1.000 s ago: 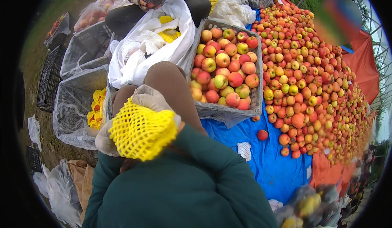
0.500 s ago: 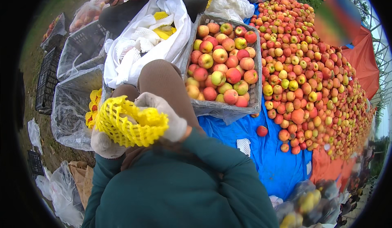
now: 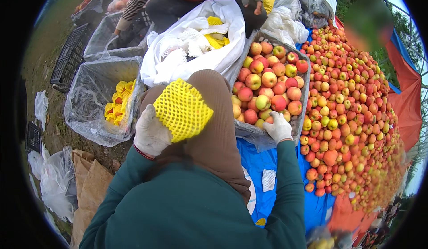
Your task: The person picks apples from a large pile, places each one into a yellow foam net, and then puts the netted apple into a plastic-lined crate. The process is repeated continuously.
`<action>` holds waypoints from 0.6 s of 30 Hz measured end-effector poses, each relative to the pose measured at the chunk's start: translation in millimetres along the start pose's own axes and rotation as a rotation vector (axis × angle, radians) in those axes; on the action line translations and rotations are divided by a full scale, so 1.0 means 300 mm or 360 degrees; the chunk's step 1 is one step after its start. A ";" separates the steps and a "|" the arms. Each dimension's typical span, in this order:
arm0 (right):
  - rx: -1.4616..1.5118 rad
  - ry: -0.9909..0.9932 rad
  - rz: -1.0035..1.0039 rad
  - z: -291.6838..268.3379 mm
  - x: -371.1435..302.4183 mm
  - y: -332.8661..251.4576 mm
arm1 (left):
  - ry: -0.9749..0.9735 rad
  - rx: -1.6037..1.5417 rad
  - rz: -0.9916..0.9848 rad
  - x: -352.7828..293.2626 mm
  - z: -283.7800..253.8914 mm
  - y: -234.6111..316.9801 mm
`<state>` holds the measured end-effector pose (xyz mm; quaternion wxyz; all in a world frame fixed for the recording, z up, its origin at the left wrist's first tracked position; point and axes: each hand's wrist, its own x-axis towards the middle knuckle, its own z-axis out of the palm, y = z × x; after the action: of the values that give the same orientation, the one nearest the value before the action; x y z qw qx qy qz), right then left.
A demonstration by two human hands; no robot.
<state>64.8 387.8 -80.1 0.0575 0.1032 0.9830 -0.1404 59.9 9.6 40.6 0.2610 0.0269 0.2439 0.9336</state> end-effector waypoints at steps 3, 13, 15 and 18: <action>0.1545 0.0232 0.0117 -0.044 0.019 0.008 | -0.0024 0.0063 0.0081 0.011 -0.012 0.003; 0.2655 0.0156 -0.0665 -0.155 -0.179 -0.889 | 0.0370 0.1215 0.0589 0.034 0.074 -0.054; 0.2322 0.0191 -0.0871 -0.148 -0.181 -0.906 | 0.0421 0.1111 0.0689 0.019 0.057 -0.021; 0.1788 0.0262 -0.1156 -0.157 -0.162 -0.904 | 0.0430 0.0793 0.0646 -0.010 0.025 0.030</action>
<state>48.8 137.4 43.2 -0.1308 -0.2093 0.7341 -0.6326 59.6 4.7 51.7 0.0208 0.0139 0.4864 0.8734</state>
